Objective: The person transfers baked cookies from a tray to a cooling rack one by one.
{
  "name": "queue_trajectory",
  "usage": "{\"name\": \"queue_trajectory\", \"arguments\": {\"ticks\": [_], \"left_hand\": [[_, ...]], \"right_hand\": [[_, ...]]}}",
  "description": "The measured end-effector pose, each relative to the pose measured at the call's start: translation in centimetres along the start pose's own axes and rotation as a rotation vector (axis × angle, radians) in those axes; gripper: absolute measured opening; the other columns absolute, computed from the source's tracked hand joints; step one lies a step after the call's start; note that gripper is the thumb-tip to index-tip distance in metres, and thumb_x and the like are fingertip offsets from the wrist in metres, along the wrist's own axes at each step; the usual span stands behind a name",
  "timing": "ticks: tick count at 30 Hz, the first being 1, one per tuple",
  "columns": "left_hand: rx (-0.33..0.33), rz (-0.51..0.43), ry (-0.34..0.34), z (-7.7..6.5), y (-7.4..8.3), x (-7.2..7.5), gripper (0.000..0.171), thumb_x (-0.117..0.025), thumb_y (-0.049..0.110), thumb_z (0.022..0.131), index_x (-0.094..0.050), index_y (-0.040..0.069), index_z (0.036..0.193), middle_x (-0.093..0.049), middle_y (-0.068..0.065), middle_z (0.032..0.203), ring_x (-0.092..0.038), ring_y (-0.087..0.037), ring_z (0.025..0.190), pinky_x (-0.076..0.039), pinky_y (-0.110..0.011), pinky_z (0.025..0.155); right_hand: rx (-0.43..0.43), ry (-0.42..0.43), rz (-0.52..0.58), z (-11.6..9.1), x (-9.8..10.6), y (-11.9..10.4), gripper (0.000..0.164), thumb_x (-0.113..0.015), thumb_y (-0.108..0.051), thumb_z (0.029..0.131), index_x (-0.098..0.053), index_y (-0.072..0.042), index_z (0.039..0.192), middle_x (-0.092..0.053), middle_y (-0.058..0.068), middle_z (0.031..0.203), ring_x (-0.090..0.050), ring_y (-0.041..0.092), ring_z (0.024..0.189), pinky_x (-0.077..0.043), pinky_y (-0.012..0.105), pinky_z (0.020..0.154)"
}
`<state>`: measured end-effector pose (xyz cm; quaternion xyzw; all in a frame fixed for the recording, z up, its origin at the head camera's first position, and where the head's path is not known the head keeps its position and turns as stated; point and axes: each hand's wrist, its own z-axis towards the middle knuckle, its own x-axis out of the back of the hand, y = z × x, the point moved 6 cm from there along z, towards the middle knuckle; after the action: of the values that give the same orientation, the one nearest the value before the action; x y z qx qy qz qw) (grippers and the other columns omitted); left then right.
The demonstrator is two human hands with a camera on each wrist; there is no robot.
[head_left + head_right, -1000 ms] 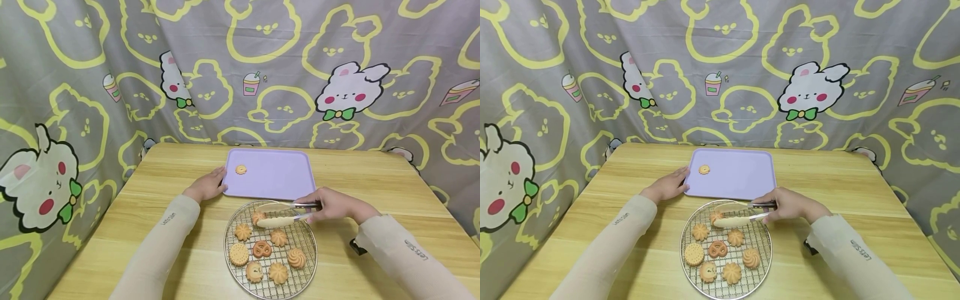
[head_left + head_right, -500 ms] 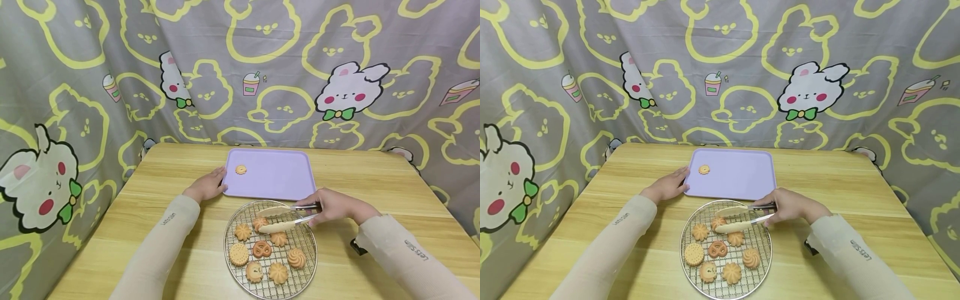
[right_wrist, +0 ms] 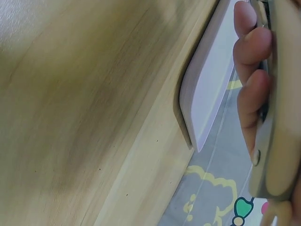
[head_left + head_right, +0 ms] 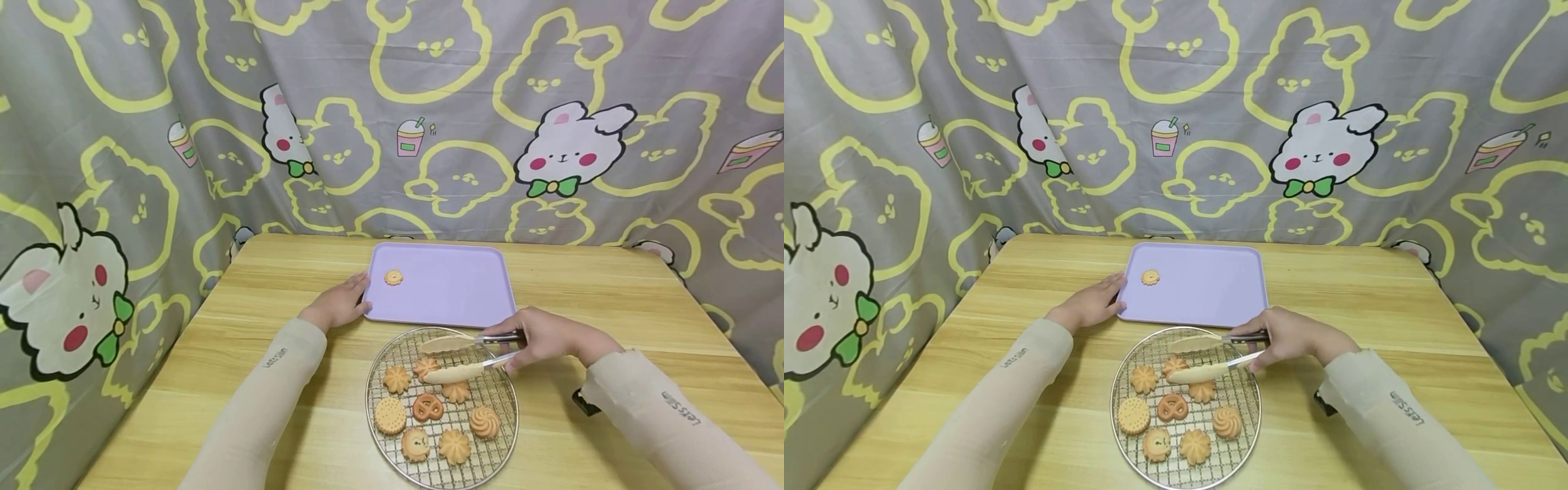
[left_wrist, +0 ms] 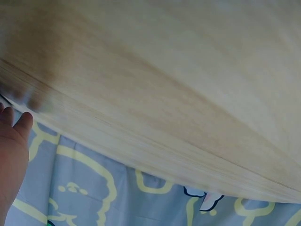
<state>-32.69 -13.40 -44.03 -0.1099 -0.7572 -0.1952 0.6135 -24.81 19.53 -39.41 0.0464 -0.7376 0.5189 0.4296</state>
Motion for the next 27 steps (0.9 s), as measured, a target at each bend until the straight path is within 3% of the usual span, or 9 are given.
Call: {"name": "queue_trajectory", "arguments": {"ticks": [9, 16, 27], "left_hand": [[-0.001, -0.015, 0.003, -0.2, 0.2, 0.1, 0.069, -0.042, 0.042, 0.100, -0.017, 0.003, 0.152, -0.012, -0.010, 0.158, -0.013, -0.026, 0.143, -0.018, -0.040, 0.115], [0.012, -0.002, -0.005, -0.2, 0.0, 0.0, 0.070, -0.041, 0.044, 0.100, -0.016, 0.005, 0.152, -0.009, -0.007, 0.158, -0.012, -0.024, 0.143, -0.016, -0.038, 0.115], [0.004, -0.004, 0.004, -0.2, 0.0, 0.0, 0.069, -0.041, 0.044, 0.100, -0.017, 0.005, 0.152, -0.011, -0.008, 0.158, -0.013, -0.025, 0.143, -0.017, -0.039, 0.115]], "right_hand": [[-0.011, 0.024, -0.025, 0.2, 0.0, -0.1, 0.068, -0.085, -0.031, 0.070, -0.061, -0.010, 0.130, -0.064, -0.002, 0.082, -0.040, 0.003, 0.053, -0.039, 0.019, 0.046], [0.026, 0.027, -0.025, 0.8, -0.1, -0.5, 0.073, -0.084, -0.026, 0.073, -0.053, -0.006, 0.136, -0.064, 0.002, 0.089, -0.043, 0.003, 0.053, -0.042, 0.020, 0.046], [-0.023, 0.060, -0.015, 1.8, -0.2, -0.5, 0.086, -0.085, -0.028, 0.071, -0.044, -0.001, 0.141, -0.063, 0.008, 0.096, -0.048, 0.006, 0.055, -0.046, 0.023, 0.048]]}}
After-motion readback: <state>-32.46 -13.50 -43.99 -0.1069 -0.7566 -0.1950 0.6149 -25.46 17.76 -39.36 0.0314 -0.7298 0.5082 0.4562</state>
